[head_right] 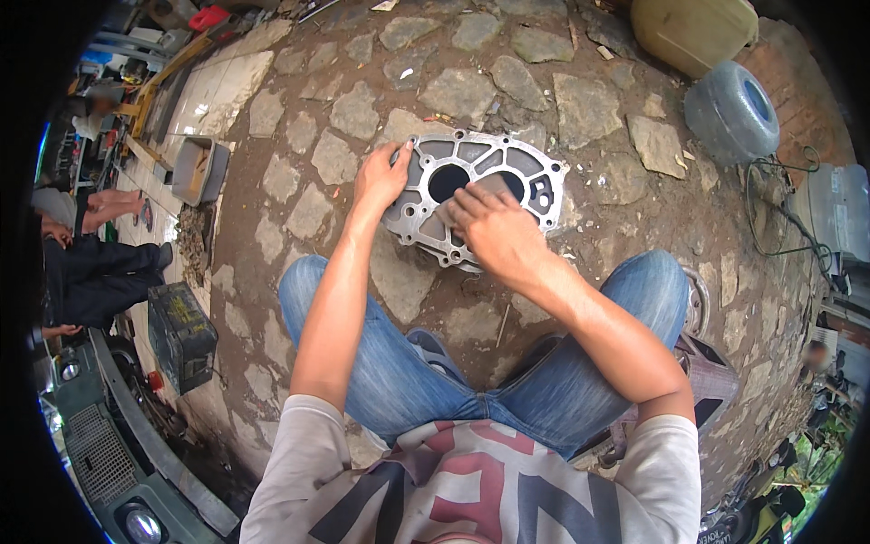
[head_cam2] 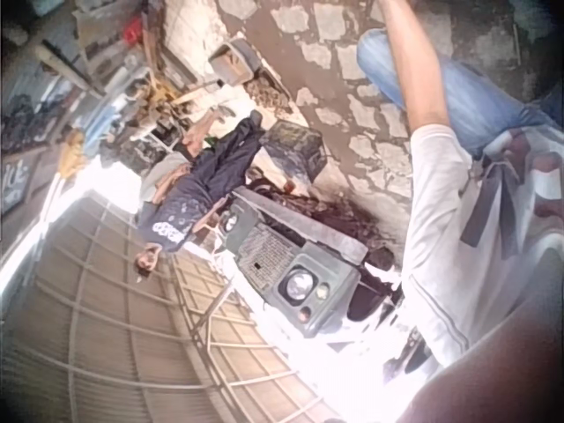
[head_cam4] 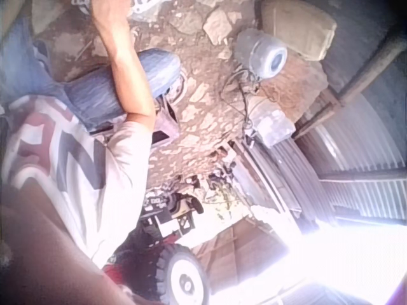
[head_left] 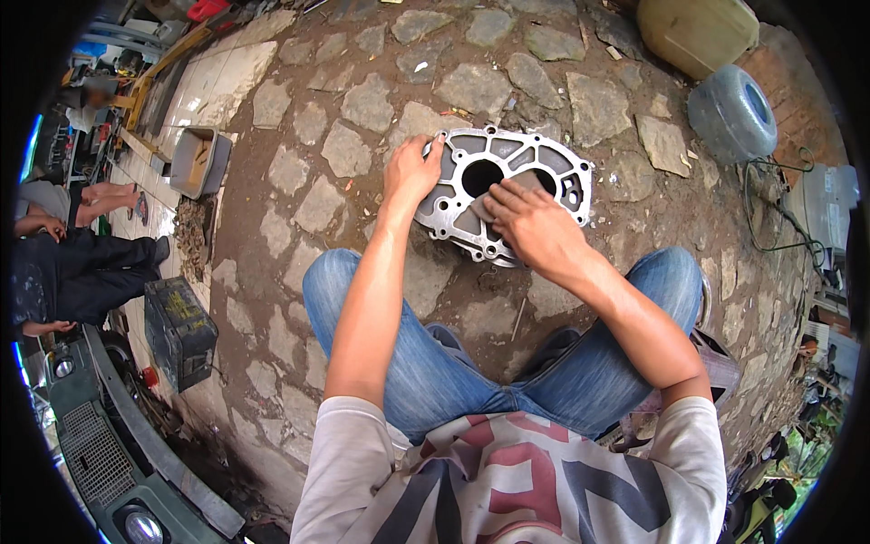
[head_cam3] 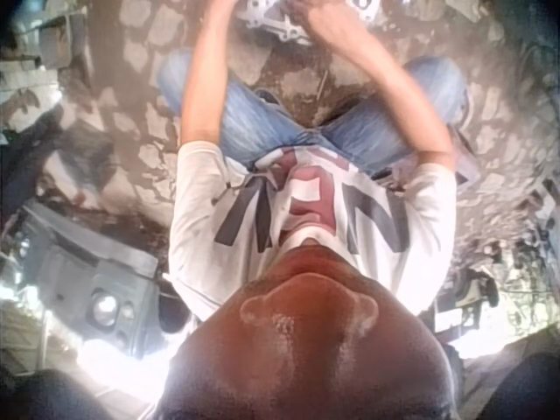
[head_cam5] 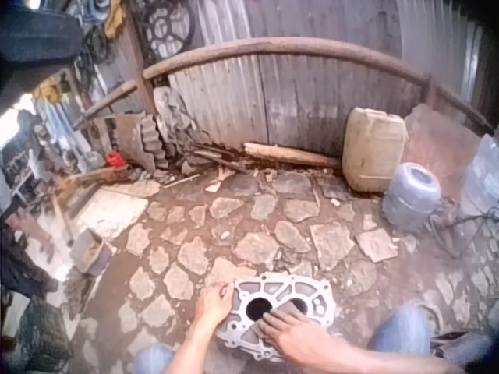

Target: The person sits on the ground and uses a sanding block to smooth the surface of a metal engine part. They repeatedly rub the sanding block over the flat surfaces and edges of the part.

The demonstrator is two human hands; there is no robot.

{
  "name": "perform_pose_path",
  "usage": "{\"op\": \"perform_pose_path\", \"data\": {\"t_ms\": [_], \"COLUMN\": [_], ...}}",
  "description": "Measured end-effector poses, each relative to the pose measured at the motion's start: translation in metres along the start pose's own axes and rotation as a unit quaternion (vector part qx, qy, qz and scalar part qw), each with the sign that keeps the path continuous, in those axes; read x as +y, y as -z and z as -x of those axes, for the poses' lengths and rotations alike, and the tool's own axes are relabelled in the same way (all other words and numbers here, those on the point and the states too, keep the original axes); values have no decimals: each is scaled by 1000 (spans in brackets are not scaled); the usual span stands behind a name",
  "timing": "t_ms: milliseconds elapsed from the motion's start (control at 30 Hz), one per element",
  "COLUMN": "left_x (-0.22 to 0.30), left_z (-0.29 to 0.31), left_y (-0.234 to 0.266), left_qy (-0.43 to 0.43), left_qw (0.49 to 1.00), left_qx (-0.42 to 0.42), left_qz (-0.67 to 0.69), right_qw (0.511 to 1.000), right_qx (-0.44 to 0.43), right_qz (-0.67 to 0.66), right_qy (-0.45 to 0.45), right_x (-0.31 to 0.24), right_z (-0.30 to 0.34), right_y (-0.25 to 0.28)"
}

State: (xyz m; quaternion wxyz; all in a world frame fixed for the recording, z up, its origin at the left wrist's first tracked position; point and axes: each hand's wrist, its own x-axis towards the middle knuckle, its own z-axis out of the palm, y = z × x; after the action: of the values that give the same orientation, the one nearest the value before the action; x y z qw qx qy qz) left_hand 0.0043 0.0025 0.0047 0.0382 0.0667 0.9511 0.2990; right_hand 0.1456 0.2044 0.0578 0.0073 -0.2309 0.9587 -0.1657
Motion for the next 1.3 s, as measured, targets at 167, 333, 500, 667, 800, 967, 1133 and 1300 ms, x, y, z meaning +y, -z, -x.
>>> {"op": "perform_pose_path", "data": {"t_ms": [167, 333, 500, 667, 800, 967, 1133, 1300], "left_x": [-2, 1, 1, -2, 0, -5, 0, 0], "left_z": [0, 0, 2, -2, -4, -2, -1, -2], "left_y": [0, -1, 3, -4, 3, -2, 2, 2], "left_qy": [-4, -9, -9, -39, 4, -7, 8, 3], "left_qw": [1000, 1000, 1000, 999, 999, 1000, 1000, 1000], "left_qx": [-1, 4, 4, 22, -31, -9, -26, -22], "left_qz": [-2, 6, 6, 21, 4, -8, 7, 0], "right_qw": [994, 993, 979, 993, 995, 993, 996, 997], "right_qx": [-6, 20, 123, 77, 47, 51, 79, 62], "right_qz": [-103, -102, -162, -70, -67, -65, -29, -39], "right_qy": [36, 51, 1, 61, 52, 89, 26, 27], "right_x": [-10, -28, -19, -15, -14, -28, -11, -13], "right_z": [-2, 0, -15, -18, -18, -13, -22, -19], "right_y": [-3, -11, 6, -25, -29, -37, -33, -33]}}
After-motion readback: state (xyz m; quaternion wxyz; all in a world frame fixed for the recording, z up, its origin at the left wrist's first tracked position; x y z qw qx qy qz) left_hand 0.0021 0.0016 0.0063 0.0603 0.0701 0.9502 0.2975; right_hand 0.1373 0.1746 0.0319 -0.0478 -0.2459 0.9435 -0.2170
